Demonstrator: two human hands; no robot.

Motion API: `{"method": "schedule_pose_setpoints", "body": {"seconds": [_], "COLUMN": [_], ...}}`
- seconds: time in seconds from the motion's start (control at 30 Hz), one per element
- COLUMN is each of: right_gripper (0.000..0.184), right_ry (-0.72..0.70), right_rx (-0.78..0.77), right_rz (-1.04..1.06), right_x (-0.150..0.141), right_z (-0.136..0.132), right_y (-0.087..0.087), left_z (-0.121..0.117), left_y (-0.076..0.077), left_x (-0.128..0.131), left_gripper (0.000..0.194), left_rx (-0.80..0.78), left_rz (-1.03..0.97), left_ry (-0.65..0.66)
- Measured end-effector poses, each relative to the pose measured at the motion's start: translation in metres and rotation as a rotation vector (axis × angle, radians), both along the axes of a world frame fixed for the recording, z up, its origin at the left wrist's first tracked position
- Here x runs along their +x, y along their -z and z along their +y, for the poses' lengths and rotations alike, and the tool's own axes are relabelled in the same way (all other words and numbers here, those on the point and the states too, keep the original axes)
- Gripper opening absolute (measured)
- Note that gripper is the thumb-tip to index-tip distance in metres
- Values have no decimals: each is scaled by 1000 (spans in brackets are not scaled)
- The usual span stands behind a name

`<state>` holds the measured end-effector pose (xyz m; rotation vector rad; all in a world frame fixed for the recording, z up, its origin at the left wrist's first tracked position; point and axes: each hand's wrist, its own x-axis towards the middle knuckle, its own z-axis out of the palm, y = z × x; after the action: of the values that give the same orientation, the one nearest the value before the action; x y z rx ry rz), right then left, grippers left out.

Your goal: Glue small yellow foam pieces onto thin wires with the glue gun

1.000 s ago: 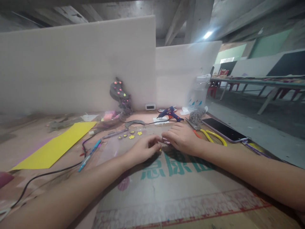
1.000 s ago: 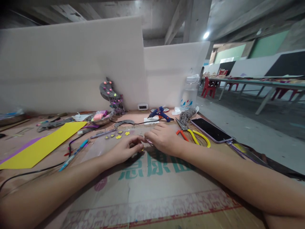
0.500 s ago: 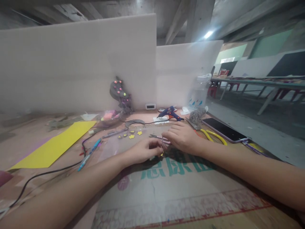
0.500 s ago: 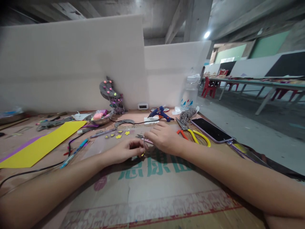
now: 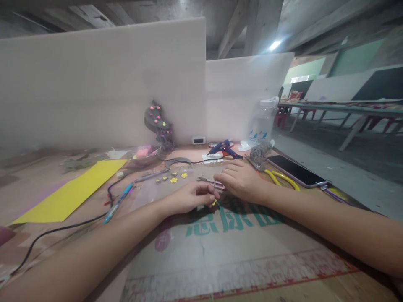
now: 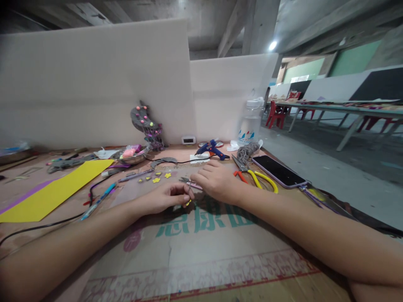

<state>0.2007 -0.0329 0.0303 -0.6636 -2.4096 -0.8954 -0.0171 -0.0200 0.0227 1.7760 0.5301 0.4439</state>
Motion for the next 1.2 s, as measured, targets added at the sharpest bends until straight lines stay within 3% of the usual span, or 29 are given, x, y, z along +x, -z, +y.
{"method": "schedule_pose_setpoints", "body": {"seconds": [0.37,0.57,0.67,0.77,0.93,1.07,1.2], "right_gripper": [22,23,22,33,30,37,36], "right_ry": [148,230,265,211,97,14,-45], "right_rx": [1,-34,-185,-376,-458,-753,-866], "right_rz": [152,169,187,366,694,635,563], "right_x": [20,30,30,25,0,-23,-31], "right_z": [17,29,35,36,7,-20,-20], "right_y": [-14,-8,-3,-6,-21,-13,9], "left_z": [8,12,14,16,18,16,13], "left_y": [12,13,14,15,20,18,14], "left_x": [1,-1,-1,0,0,-1,0], "left_gripper": [37,33,34,35,33,28,27], "left_rx": [-27,37,44,27,40,123,167], "left_rz": [-77,-37,-17,-6,-43,-26,-13], "left_ry": [-159,-193,-214,-248,-275,-250,-228]}}
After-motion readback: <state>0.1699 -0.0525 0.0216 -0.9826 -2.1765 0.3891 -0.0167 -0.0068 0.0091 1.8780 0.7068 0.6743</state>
